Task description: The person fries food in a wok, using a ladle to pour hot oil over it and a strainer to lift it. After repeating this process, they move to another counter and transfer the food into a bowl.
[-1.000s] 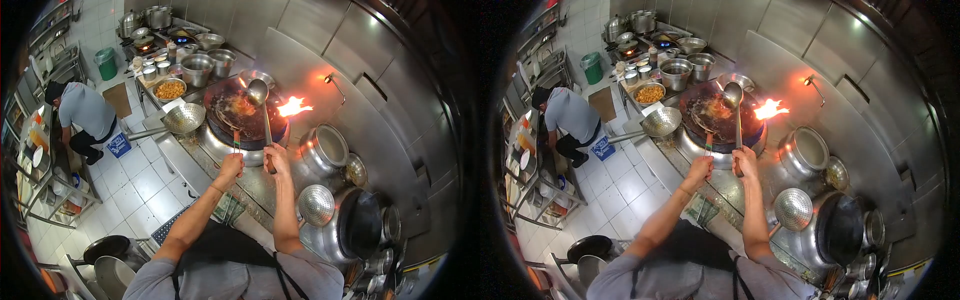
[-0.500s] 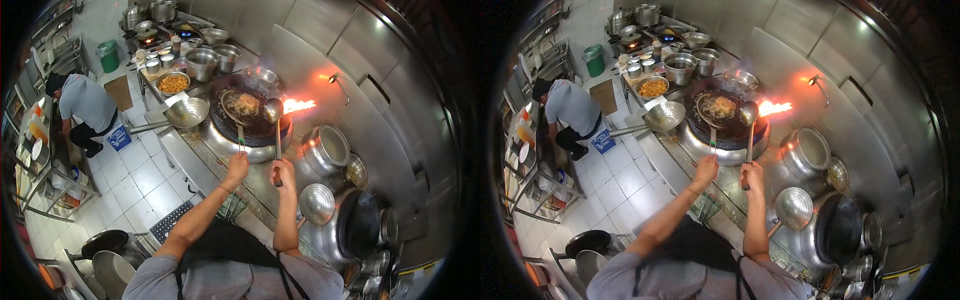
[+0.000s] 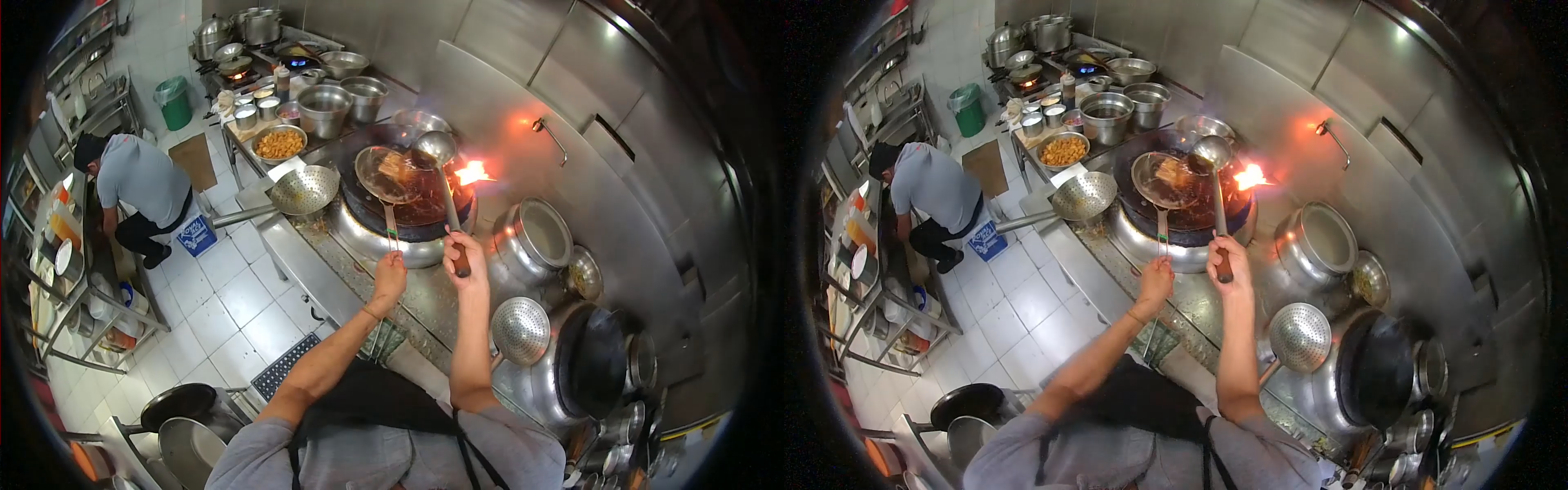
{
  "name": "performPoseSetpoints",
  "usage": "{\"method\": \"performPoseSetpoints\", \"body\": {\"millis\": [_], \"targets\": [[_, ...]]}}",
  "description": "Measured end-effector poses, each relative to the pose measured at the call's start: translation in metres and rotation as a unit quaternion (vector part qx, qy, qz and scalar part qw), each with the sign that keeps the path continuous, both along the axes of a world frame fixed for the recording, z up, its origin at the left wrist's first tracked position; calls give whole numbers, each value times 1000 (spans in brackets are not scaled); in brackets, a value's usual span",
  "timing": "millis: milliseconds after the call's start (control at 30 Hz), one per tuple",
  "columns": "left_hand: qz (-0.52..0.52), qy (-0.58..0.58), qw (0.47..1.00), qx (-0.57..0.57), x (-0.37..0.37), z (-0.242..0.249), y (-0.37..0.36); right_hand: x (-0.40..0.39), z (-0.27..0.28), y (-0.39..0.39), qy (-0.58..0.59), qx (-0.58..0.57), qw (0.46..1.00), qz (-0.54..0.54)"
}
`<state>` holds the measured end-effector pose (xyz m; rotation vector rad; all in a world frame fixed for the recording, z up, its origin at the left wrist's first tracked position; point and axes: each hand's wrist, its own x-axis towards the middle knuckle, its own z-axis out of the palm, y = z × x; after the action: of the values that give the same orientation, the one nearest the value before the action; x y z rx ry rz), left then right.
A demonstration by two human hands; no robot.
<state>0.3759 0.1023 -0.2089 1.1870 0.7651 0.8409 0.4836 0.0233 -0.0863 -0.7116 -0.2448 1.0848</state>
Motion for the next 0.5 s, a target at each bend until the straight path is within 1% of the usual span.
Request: {"method": "performPoseSetpoints", "body": {"millis": [67, 133, 200, 233, 267, 333, 367, 400, 467, 500], "targets": [[4, -14, 1000, -25, -1, 3, 0, -4, 3, 11, -85, -16, 996, 7], [-1, -11, 999, -37, -3, 7, 1, -9, 6, 19, -105, -21, 994, 2], [-6, -10, 999, -50, -4, 11, 1, -12, 6, 25, -218, -75, 973, -2], [-14, -8, 998, -60, -5, 12, 2, -15, 6, 26, -247, -111, 963, -12], [-21, -7, 997, -71, -7, 14, 2, -16, 3, 26, -247, -110, 963, -12], [-15, -10, 997, -69, -8, 16, 2, -19, -5, 25, -317, -134, 938, -32], [-11, -12, 998, -68, -9, 17, 1, -24, -3, 23, -322, -145, 934, -53], [-10, -12, 997, -69, -9, 18, 0, -23, -8, 21, -323, -146, 934, -51], [-15, -17, 996, -86, -10, 21, 1, -21, -20, 14, -380, -170, 905, -91], [-14, -17, 996, -87, -9, 18, 2, -21, -23, 8, -381, -171, 905, -89]]}}
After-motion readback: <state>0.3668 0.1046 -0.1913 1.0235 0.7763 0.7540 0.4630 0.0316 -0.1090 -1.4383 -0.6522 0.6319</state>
